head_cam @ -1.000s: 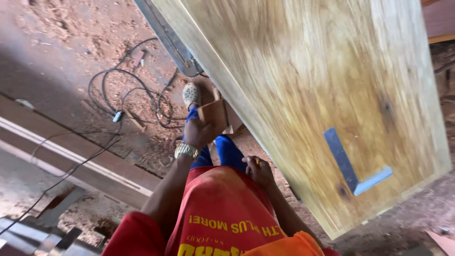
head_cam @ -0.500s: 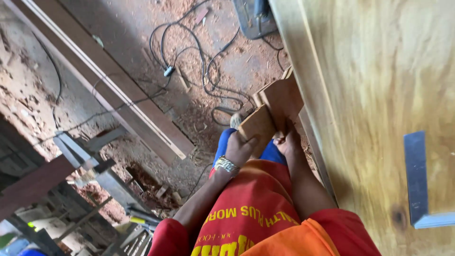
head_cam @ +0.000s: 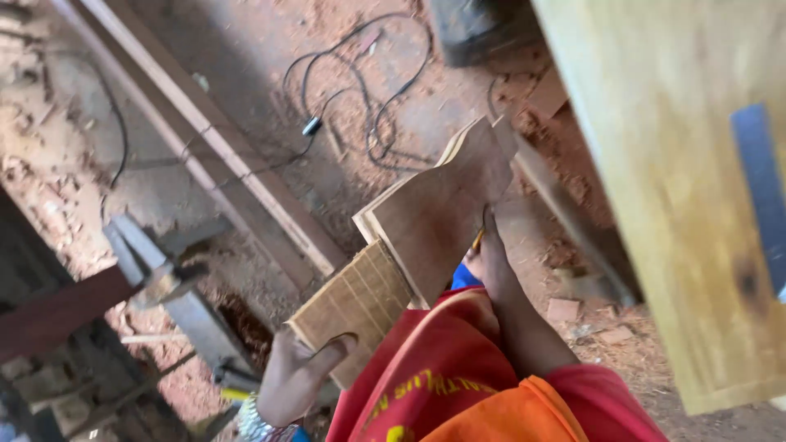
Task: Marking measurements on a wooden board and using a router to shape the edges.
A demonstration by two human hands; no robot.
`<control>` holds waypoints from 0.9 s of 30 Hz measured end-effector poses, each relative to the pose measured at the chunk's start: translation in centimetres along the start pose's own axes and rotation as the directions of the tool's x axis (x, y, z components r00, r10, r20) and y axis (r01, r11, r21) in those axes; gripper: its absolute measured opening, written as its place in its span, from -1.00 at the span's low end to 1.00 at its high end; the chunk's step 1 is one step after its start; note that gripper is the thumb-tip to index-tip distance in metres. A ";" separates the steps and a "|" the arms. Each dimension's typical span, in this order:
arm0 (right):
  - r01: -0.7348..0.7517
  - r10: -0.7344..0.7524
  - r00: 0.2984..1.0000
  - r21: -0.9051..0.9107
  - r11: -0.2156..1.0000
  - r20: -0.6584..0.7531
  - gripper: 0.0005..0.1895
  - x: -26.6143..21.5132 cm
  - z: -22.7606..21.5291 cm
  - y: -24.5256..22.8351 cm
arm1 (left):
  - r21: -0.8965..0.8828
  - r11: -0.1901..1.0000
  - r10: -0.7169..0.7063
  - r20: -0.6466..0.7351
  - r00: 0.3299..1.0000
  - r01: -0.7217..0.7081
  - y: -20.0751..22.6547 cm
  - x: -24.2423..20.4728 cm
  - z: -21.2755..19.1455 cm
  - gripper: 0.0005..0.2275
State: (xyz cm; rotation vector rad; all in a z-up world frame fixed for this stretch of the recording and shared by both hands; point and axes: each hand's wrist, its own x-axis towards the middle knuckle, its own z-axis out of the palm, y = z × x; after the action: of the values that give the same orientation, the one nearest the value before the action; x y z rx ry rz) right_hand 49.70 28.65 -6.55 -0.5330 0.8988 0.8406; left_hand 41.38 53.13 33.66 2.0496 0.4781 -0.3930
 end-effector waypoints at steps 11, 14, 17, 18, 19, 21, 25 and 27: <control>-0.186 0.187 0.982 -0.088 0.979 0.001 -0.30 -15.0 1.6 21.2 | -0.250 0.965 -0.120 -0.166 0.979 0.076 2.1 -24.7 -5.3 -0.53; -0.251 0.223 0.953 -0.123 0.960 -0.205 -0.38 -18.2 2.3 21.8 | -0.449 0.864 0.178 -0.152 0.972 -0.228 -3.4 -23.4 -6.5 -0.59; -0.271 0.264 0.942 -0.007 0.962 -0.207 -0.49 -21.3 0.3 22.0 | -0.639 0.651 0.432 -0.132 0.892 -0.410 -9.0 -16.0 -6.5 -0.63; -0.315 0.321 0.934 0.061 0.947 -0.157 -0.51 -21.9 -0.8 21.8 | -0.696 0.562 0.504 -0.139 0.852 -0.446 -10.1 -13.1 -5.5 -0.64; -0.282 0.291 0.944 0.082 0.956 -0.154 -0.51 -22.7 -2.1 21.6 | -0.747 0.467 0.569 -0.155 0.808 -0.473 -9.1 -12.9 -3.6 -0.65; -0.341 0.347 0.937 0.116 0.933 -0.041 -0.47 -24.3 -4.8 21.8 | -0.834 0.269 0.673 -0.196 0.713 -0.483 -7.3 -13.1 0.6 -0.65; -0.247 0.248 0.964 0.019 0.969 -0.093 -0.37 -34.0 -7.7 19.7 | -0.833 0.326 0.607 -0.178 0.775 -0.447 -0.4 -14.1 7.9 -0.53; -0.052 -0.055 0.975 -0.463 0.885 -0.215 -0.22 -38.0 -11.5 19.1 | -0.608 0.567 0.611 -0.142 0.779 -0.556 2.8 -14.9 11.1 -0.50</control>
State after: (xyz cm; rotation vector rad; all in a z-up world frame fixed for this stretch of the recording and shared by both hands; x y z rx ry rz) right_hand 15.58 16.09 18.23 -1.0676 0.8982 1.0158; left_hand 28.82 39.57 37.14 1.3999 -0.1552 0.0979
